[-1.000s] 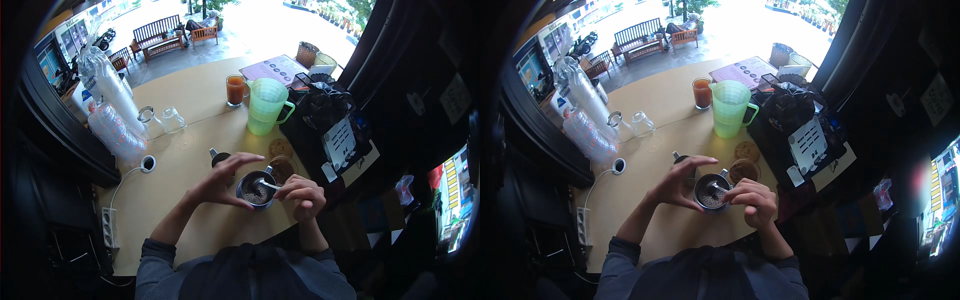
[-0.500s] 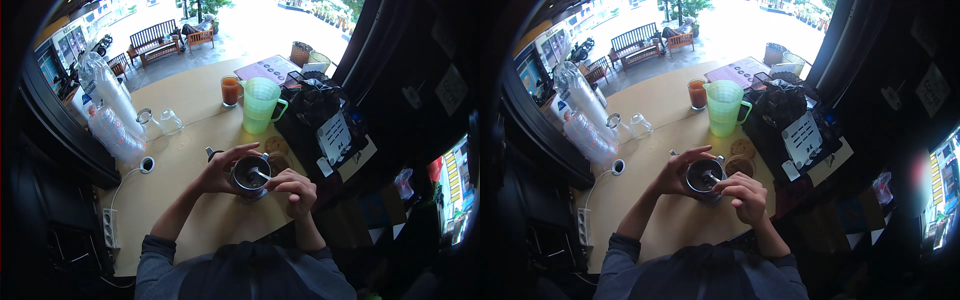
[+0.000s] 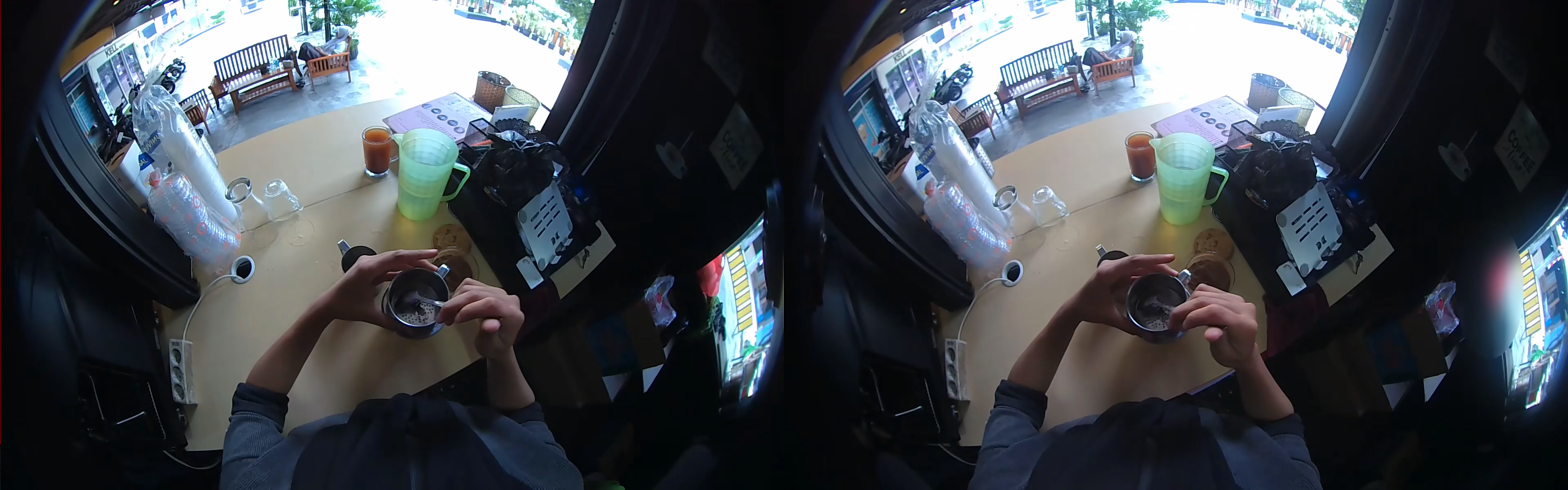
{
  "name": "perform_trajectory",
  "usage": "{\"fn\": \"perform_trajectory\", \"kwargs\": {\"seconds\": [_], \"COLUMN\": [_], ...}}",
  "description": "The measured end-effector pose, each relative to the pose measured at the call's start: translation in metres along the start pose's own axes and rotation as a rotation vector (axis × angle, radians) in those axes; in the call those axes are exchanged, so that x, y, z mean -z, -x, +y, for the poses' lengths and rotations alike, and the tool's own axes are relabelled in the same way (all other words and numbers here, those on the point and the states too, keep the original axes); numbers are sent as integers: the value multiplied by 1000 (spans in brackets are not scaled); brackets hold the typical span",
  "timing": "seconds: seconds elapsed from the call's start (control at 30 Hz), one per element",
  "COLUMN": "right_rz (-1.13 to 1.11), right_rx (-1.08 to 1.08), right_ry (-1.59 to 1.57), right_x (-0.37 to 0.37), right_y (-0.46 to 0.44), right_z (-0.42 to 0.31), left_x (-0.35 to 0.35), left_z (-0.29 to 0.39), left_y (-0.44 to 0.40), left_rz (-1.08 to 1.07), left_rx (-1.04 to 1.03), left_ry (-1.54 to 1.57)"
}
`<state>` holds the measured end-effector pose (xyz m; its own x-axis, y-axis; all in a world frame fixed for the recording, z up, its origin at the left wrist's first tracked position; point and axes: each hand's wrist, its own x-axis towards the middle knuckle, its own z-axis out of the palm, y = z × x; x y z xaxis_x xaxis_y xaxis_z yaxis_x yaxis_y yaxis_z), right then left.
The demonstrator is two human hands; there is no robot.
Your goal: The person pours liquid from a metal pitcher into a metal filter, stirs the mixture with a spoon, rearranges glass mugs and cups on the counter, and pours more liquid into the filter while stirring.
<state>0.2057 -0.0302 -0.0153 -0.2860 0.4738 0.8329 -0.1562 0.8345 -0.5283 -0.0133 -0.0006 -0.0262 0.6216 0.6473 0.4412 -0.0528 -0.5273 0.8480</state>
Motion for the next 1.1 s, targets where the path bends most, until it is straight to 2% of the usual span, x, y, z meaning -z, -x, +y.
{"fn": "perform_trajectory", "kwargs": {"seconds": [0.07, 0.17, 0.23, 0.3, 0.37, 0.43, 0.5, 0.57, 0.63, 0.7, 0.77, 0.8, 0.9, 0.93, 0.97, 1.03, 1.1], "right_rz": [30, 55, -19, 18, 69, 33, -39, 23, 99, 63, 224, 381, 344, 193, 193, 433, 477], "right_rx": [-27, 38, 1, -10, 46, 97, 48, -3, 36, 52, 11, 47, 4, -35, -34, 132, 148], "right_ry": [-45, 75, -130, -130, 94, 73, -99, -125, 77, 76, -83, -130, -86, -20, -19, 38, -36], "right_x": [-1, -4, -2, 0, -2, -4, -2, 4, 5, 4, 3, 1, -1, 3, 0, -9, -13], "right_y": [0, -2, 2, 3, 1, 0, 3, 6, 3, 6, 15, 19, 13, 15, 17, 20, 18], "right_z": [1, 2, 1, 3, 5, 5, 2, 2, 3, 2, 1, 6, 5, 4, 5, 9, 9], "left_x": [-1, -1, -2, -3, -4, -3, -3, -7, -6, -4, -3, -3, -1, 0, 1, 4, 7], "left_z": [1, 0, 0, 2, 3, 4, 3, -2, -4, -4, -3, -4, -9, -10, -10, -10, -11], "left_y": [1, 2, 1, 2, 1, 0, 0, 0, 1, 2, 3, 3, 5, 6, 6, 6, 8], "left_rz": [11, 20, 22, 27, 14, 7, 3, 11, 19, 30, 52, 53, 86, 84, 82, 101, 127], "left_rx": [-11, -15, -25, -33, -29, -21, -11, -56, -31, -4, 56, 57, 45, 45, 43, 44, 46], "left_ry": [-52, -45, -40, -35, -49, -52, -55, -65, -42, -22, 45, 47, 27, 30, 33, 40, 44]}}
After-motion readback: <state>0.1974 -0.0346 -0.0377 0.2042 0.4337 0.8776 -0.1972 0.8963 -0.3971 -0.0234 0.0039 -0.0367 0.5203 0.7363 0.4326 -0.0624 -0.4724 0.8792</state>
